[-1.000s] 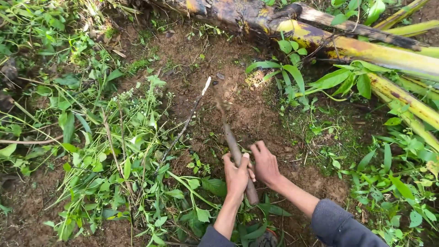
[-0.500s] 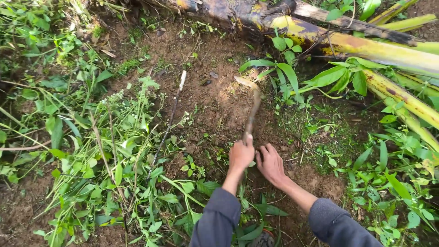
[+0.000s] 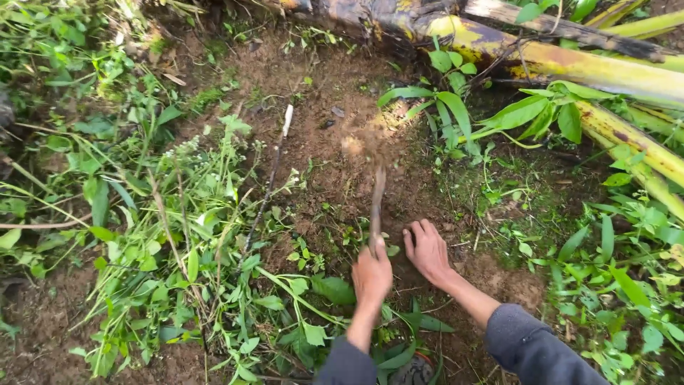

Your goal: A person is clearing weeds and grass from a patch of soil using a hand sickle and their hands, working around a fallen banana tree.

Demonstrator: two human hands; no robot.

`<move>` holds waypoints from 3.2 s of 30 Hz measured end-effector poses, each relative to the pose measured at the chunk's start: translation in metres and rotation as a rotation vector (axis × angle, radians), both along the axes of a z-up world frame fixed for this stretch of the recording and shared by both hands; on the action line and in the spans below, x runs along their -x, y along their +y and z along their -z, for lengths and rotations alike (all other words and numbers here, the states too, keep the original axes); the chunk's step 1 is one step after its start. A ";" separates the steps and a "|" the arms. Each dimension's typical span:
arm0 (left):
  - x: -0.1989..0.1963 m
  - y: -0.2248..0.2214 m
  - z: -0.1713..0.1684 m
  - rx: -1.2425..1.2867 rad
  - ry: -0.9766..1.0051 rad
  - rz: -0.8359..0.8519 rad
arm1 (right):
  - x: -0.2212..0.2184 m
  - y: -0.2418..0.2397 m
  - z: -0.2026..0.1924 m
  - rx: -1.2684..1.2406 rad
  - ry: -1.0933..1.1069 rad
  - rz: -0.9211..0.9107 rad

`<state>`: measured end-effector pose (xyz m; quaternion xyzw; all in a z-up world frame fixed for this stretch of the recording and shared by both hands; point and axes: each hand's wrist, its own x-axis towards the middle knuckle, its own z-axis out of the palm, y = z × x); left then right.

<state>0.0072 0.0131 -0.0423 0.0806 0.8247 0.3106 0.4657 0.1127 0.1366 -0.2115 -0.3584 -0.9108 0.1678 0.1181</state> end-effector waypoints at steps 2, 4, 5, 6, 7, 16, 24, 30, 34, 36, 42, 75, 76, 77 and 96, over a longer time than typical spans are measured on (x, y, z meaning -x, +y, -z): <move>-0.033 -0.032 0.022 0.055 0.063 -0.109 | 0.000 -0.004 -0.024 0.087 -0.019 -0.024; -0.033 -0.036 0.019 0.082 0.016 -0.127 | 0.004 -0.007 -0.022 0.090 0.014 -0.030; -0.034 -0.034 0.019 0.101 -0.034 -0.136 | 0.006 -0.005 -0.021 0.085 0.044 -0.027; -0.024 -0.025 0.022 0.099 -0.038 -0.133 | 0.010 -0.002 -0.024 0.082 0.040 -0.025; -0.015 -0.016 0.025 0.033 -0.067 -0.192 | 0.013 0.000 -0.026 0.035 0.056 -0.035; -0.076 -0.084 0.019 0.251 -0.153 -0.350 | 0.003 -0.005 -0.024 0.072 0.125 -0.012; -0.095 -0.104 0.011 -0.384 -0.970 -1.002 | 0.084 0.061 -0.083 -0.095 0.298 -0.046; -0.102 -0.128 0.039 -0.555 -1.026 -0.915 | 0.132 0.086 -0.059 0.046 -0.044 -0.221; -0.097 -0.125 0.026 -0.576 -0.762 -0.790 | 0.136 0.058 -0.091 0.127 0.109 -0.134; -0.086 -0.113 0.004 -0.492 -0.560 -0.749 | 0.132 0.038 -0.100 0.229 0.158 -0.119; -0.040 -0.061 -0.035 -0.546 0.042 -0.443 | 0.096 -0.014 -0.079 0.480 0.376 -0.331; -0.080 -0.069 0.011 -0.116 -0.202 -0.213 | -0.062 0.118 -0.042 0.148 0.223 0.500; -0.085 -0.072 0.022 -0.050 -0.129 -0.101 | -0.071 0.124 -0.041 0.080 0.274 0.546; -0.091 -0.076 0.033 0.014 -0.057 0.010 | -0.080 0.130 -0.041 0.012 0.325 0.591; -0.061 0.051 0.021 -0.044 0.201 0.548 | -0.096 0.131 -0.084 -0.024 0.312 0.836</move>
